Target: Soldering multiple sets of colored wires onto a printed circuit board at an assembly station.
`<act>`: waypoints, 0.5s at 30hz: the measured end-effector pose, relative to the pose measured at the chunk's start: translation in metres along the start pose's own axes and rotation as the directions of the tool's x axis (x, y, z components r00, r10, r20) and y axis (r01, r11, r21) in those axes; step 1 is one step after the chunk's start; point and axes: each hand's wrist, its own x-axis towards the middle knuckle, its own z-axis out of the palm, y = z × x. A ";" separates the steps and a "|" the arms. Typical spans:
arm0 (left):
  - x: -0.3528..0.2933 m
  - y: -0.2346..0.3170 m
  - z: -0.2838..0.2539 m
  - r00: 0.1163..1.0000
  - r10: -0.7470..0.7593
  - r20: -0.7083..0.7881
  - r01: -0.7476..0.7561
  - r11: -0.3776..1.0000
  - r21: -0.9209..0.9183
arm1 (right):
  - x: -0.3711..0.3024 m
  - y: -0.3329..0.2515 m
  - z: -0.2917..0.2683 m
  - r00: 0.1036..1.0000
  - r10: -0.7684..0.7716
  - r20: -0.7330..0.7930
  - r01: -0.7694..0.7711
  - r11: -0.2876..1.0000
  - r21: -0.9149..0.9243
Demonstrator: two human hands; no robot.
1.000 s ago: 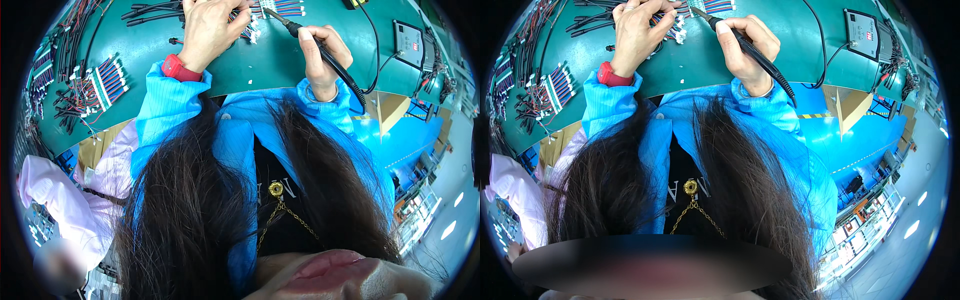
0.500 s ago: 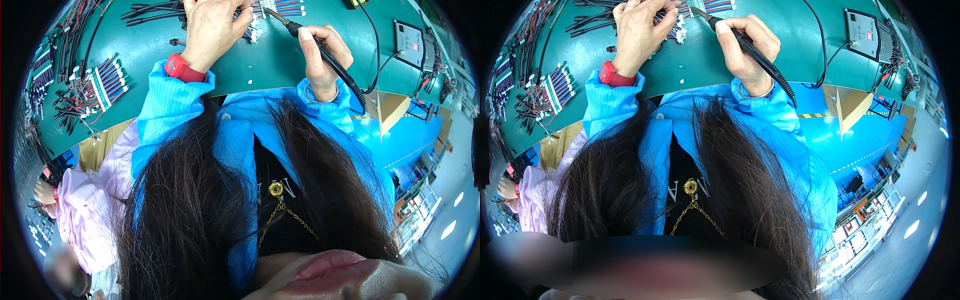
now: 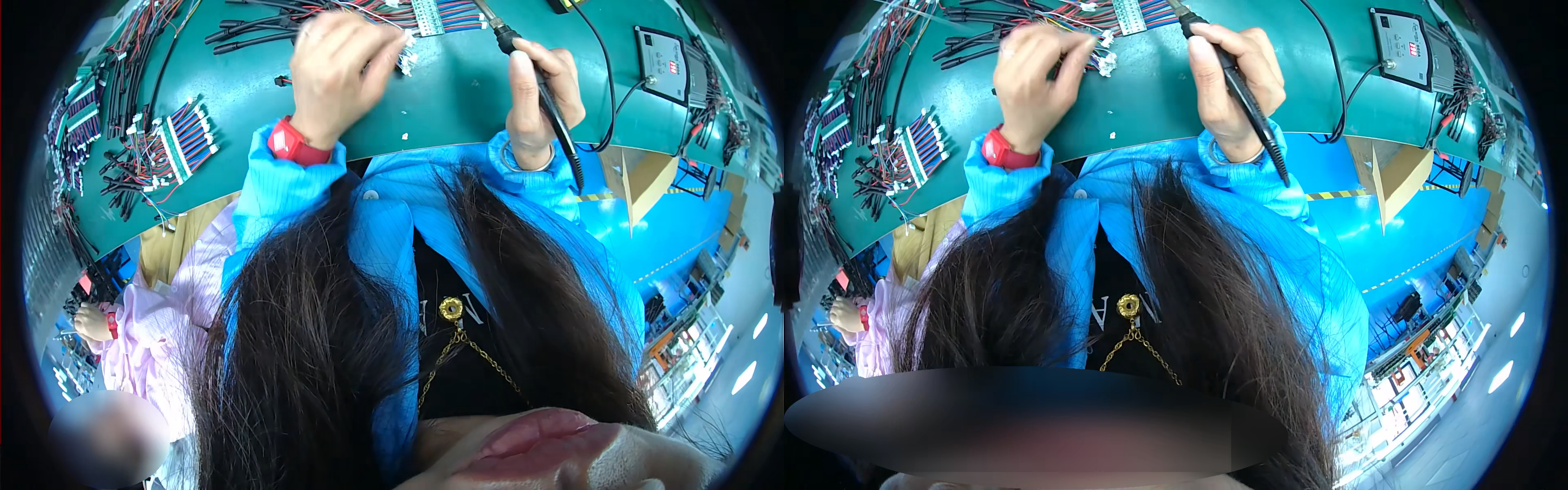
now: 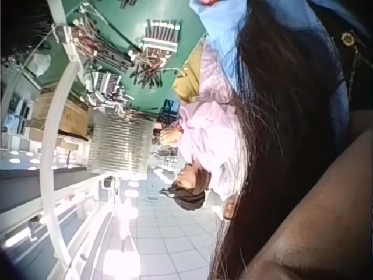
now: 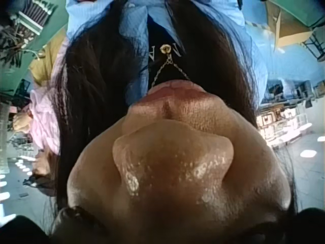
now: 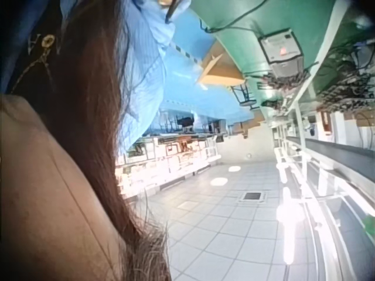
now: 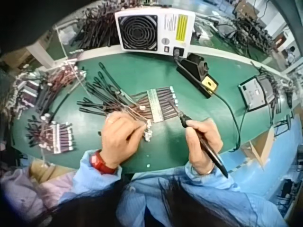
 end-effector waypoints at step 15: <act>0.000 0.095 0.006 0.968 -0.199 0.154 0.250 0.829 -0.500 | -0.036 0.010 -0.024 0.983 -0.083 0.165 0.035 0.960 0.278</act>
